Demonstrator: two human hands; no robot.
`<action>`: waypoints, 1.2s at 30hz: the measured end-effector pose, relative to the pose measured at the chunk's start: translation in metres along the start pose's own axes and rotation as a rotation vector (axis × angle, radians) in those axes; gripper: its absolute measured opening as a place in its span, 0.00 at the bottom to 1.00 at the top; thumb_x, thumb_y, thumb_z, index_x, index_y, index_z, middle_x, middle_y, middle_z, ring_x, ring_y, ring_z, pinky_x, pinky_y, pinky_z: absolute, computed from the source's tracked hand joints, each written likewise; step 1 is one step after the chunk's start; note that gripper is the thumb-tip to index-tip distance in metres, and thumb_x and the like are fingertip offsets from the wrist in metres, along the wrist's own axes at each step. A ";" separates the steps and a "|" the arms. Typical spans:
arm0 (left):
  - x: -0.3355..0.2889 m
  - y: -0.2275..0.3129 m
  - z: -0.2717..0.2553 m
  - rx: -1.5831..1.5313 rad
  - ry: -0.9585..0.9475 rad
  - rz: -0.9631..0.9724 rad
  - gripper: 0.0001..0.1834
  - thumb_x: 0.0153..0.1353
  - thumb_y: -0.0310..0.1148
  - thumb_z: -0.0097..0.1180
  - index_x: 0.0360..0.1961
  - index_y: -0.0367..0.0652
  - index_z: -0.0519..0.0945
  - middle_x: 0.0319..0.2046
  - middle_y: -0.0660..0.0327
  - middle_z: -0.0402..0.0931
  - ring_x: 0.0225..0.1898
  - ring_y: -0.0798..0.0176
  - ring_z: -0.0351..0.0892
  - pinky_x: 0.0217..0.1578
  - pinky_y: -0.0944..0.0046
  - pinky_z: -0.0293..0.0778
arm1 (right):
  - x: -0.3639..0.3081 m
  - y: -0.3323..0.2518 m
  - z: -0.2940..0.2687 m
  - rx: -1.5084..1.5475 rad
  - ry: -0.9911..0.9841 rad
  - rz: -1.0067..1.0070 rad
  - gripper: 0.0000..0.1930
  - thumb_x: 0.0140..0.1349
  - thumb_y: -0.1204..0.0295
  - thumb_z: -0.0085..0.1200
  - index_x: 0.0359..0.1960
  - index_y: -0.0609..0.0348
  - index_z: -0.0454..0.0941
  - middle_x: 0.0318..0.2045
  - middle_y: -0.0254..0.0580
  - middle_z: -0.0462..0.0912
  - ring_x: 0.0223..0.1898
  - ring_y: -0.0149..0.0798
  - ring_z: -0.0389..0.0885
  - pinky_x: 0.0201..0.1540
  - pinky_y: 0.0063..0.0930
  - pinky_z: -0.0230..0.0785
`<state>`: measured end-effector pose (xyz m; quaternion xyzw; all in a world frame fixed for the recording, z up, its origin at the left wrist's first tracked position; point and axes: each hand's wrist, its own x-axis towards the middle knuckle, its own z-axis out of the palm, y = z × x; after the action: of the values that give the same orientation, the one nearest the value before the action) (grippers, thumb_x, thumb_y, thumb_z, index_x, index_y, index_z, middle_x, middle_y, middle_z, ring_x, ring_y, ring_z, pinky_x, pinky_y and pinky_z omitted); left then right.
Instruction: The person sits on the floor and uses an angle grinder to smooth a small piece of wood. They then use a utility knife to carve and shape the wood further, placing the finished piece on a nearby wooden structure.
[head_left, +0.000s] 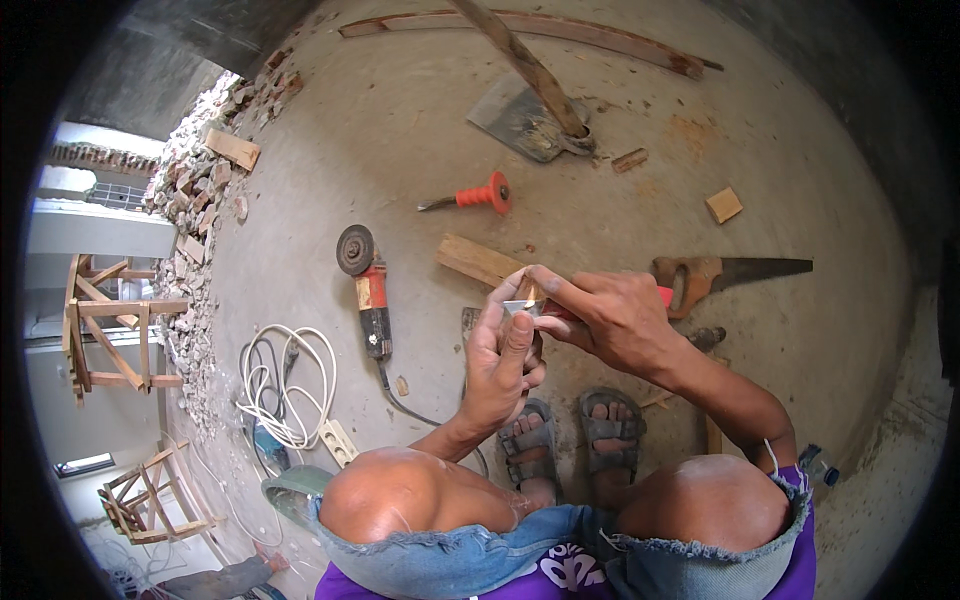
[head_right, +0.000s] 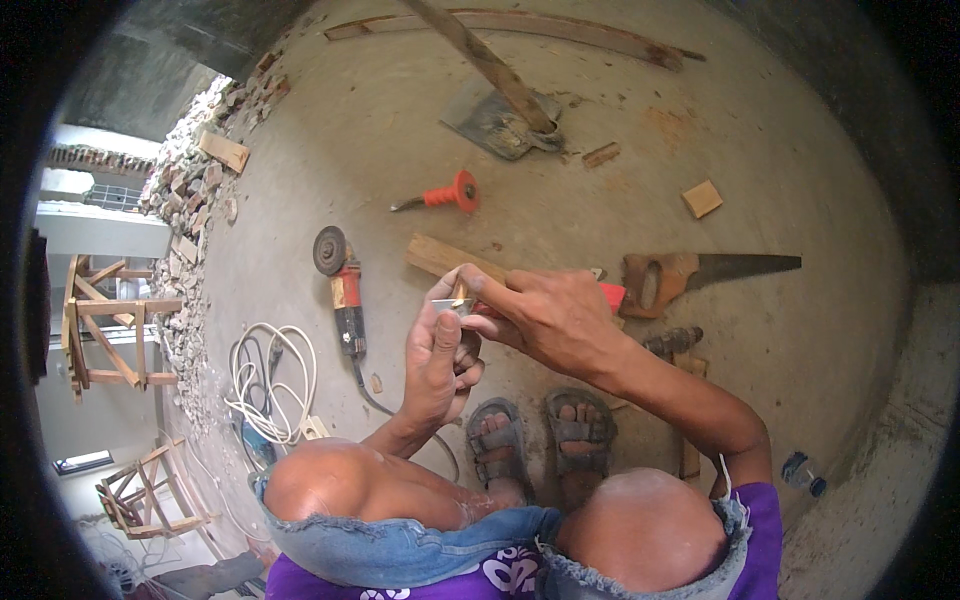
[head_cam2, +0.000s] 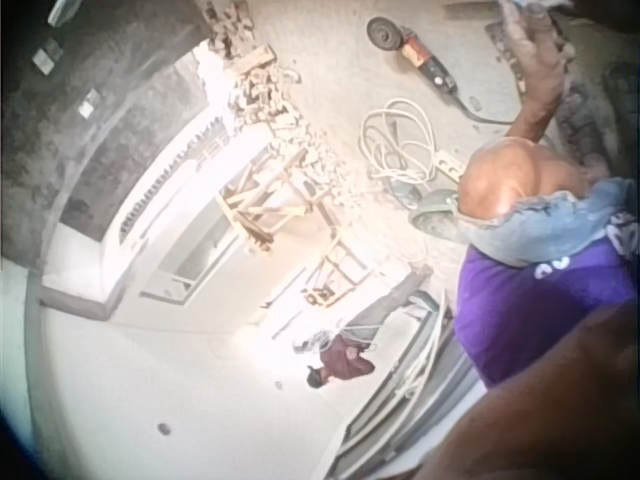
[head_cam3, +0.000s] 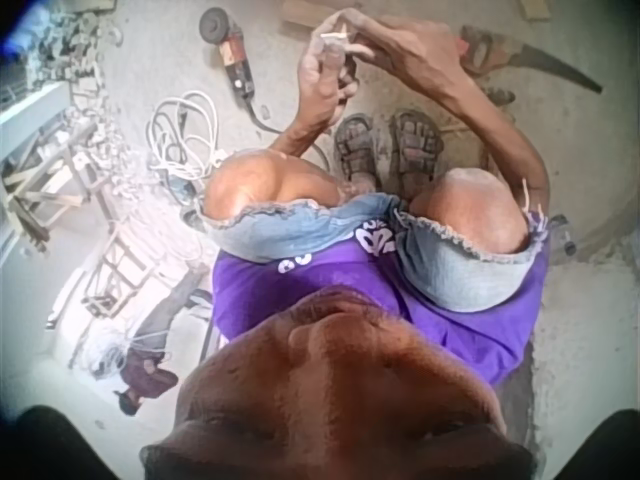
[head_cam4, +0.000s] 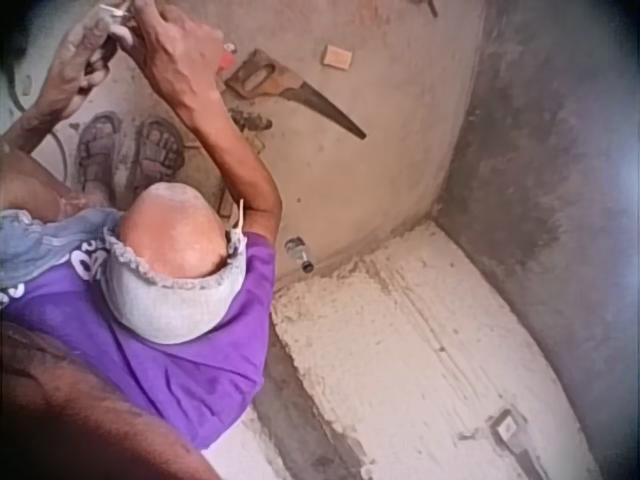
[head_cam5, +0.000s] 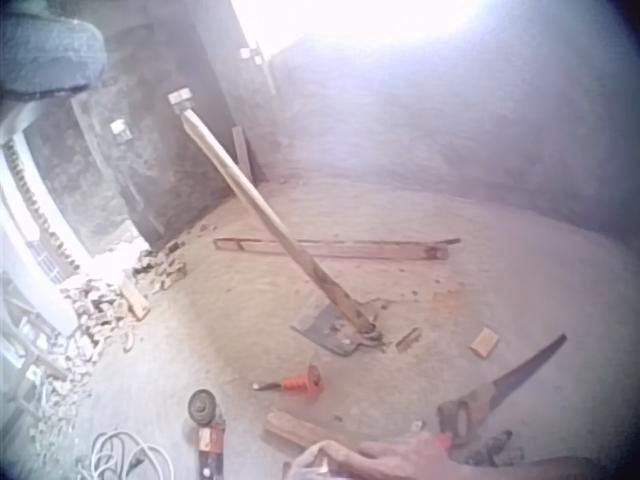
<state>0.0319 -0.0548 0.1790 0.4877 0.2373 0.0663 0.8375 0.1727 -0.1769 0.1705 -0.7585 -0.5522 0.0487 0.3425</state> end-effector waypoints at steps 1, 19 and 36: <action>-0.001 0.001 0.000 0.002 0.005 0.003 0.37 0.71 0.52 0.50 0.72 0.45 0.53 0.35 0.65 0.76 0.18 0.84 0.54 0.15 0.83 0.51 | 0.000 -0.001 0.000 -0.002 -0.006 0.000 0.22 0.65 0.51 0.55 0.58 0.42 0.74 0.23 0.36 0.77 0.23 0.43 0.80 0.21 0.38 0.66; -0.001 0.002 -0.028 0.057 -0.238 -0.147 0.36 0.73 0.44 0.51 0.71 0.41 0.48 0.48 0.54 0.79 0.27 0.74 0.67 0.23 0.74 0.66 | 0.002 0.010 -0.006 0.001 -0.042 -0.165 0.26 0.60 0.51 0.60 0.56 0.49 0.74 0.26 0.37 0.75 0.26 0.43 0.80 0.27 0.36 0.70; -0.019 0.014 -0.002 0.086 -0.188 -0.110 0.31 0.72 0.43 0.50 0.69 0.44 0.54 0.32 0.66 0.69 0.17 0.78 0.56 0.16 0.77 0.57 | -0.006 0.120 0.017 0.199 0.134 0.433 0.11 0.65 0.67 0.55 0.45 0.55 0.82 0.39 0.52 0.85 0.37 0.52 0.85 0.43 0.42 0.74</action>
<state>0.0159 -0.0524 0.1963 0.5134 0.1868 -0.0362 0.8368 0.2593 -0.1924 0.0867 -0.8233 -0.3454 0.1247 0.4328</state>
